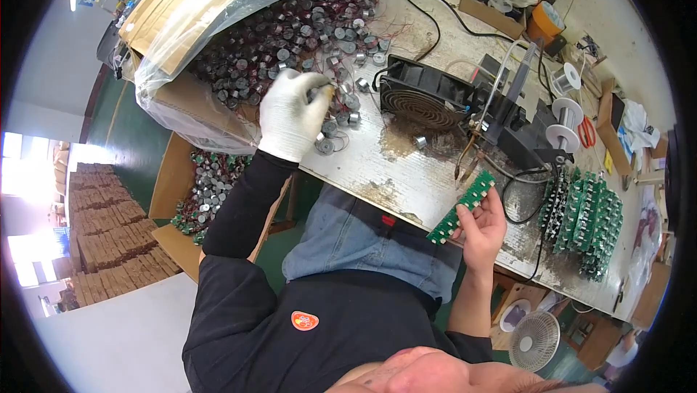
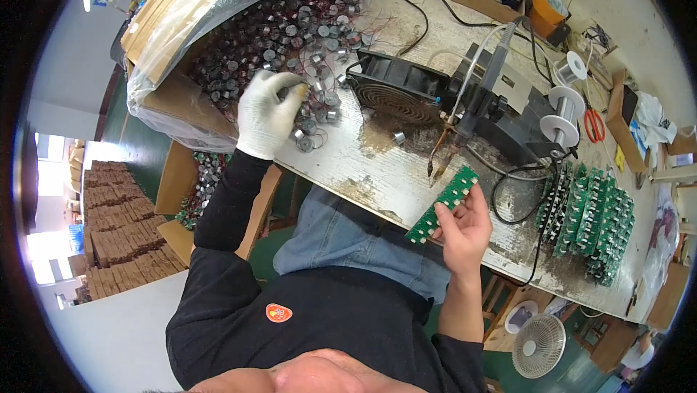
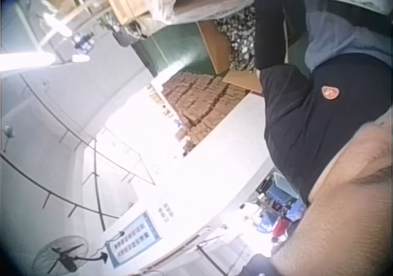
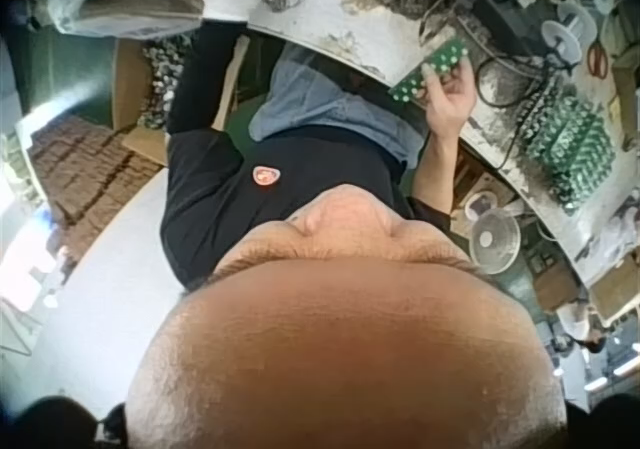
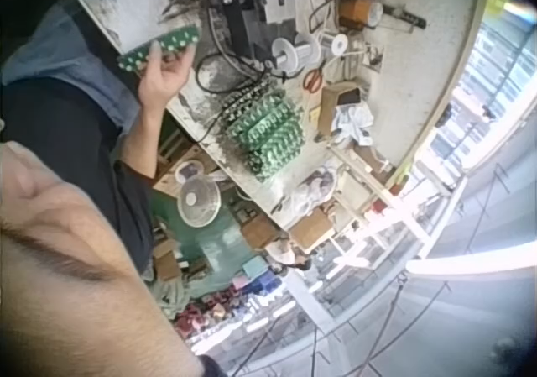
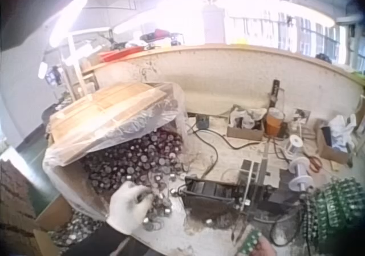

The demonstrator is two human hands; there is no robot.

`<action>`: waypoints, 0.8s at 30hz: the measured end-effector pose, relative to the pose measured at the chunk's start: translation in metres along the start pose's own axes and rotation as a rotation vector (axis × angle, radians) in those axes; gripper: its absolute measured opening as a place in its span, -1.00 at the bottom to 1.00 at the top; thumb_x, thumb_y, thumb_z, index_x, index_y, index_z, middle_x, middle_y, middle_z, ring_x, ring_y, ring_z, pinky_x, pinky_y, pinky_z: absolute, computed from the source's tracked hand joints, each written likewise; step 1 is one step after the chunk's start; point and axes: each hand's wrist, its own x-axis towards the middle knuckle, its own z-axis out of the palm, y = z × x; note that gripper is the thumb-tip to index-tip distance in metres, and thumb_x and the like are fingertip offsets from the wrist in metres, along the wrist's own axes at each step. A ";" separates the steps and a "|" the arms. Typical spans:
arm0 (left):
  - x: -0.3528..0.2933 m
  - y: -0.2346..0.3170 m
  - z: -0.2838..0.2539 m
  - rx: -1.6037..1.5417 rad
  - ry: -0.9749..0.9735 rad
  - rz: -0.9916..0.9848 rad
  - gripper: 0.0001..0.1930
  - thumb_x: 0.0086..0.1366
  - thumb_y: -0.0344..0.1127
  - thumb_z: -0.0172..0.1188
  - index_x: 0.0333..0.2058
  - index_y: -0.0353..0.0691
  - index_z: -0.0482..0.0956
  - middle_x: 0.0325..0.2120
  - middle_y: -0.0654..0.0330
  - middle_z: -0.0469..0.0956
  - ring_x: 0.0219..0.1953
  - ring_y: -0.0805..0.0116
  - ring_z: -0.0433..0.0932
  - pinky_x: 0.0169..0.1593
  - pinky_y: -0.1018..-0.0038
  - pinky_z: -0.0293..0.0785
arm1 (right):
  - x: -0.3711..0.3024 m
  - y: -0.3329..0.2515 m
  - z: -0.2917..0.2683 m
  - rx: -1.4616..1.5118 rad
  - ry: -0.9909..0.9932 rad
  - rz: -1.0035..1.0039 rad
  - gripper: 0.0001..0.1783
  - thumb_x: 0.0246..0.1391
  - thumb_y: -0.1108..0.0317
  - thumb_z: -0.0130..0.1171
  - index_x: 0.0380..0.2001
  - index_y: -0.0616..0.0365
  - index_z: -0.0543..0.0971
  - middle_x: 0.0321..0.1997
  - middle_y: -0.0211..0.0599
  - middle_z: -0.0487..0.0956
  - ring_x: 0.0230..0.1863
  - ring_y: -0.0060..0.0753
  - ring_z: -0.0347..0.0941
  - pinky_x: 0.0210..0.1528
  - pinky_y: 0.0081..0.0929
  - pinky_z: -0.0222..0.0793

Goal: The person assembles electronic components by hand, inserting small silver components into a printed circuit board.

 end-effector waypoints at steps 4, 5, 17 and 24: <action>0.005 -0.012 -0.001 -0.088 0.112 -0.005 -0.83 0.16 -0.38 0.24 -0.30 -0.34 0.60 -0.43 0.11 0.53 -0.43 0.40 0.51 -0.27 0.52 0.43 | -0.001 -0.002 0.000 -0.015 0.021 0.000 -0.32 0.04 0.68 0.11 0.23 0.41 0.14 -0.09 -0.22 0.47 -0.39 -0.66 0.39 -0.60 -0.77 0.35; 0.008 -0.019 0.000 -0.199 0.083 -0.028 -0.83 0.18 -0.38 0.23 -0.29 -0.36 0.59 -0.42 0.09 0.55 -0.42 0.43 0.52 -0.26 0.54 0.43 | -0.001 -0.002 0.000 -0.016 0.018 0.003 -0.32 0.04 0.68 0.11 0.23 0.41 0.14 -0.09 -0.22 0.47 -0.39 -0.66 0.40 -0.60 -0.77 0.35; 0.045 -0.029 -0.034 -0.091 0.486 0.127 -0.81 0.20 -0.40 0.24 -0.22 -0.34 0.62 -0.42 0.14 0.64 -0.48 0.50 0.56 -0.35 0.60 0.47 | 0.000 0.001 0.001 0.001 0.002 -0.014 -0.33 0.04 0.68 0.12 0.22 0.41 0.15 -0.10 -0.22 0.47 -0.41 -0.67 0.40 -0.61 -0.77 0.36; -0.001 0.027 -0.038 -0.850 -0.038 -0.325 -0.80 0.28 -0.37 0.18 -0.19 -0.37 0.56 -0.48 0.23 0.58 -0.56 0.60 0.46 -0.49 0.69 0.35 | -0.002 0.000 -0.002 0.028 0.038 -0.011 -0.33 0.04 0.68 0.12 0.22 0.41 0.15 -0.12 -0.23 0.47 -0.40 -0.67 0.41 -0.62 -0.78 0.33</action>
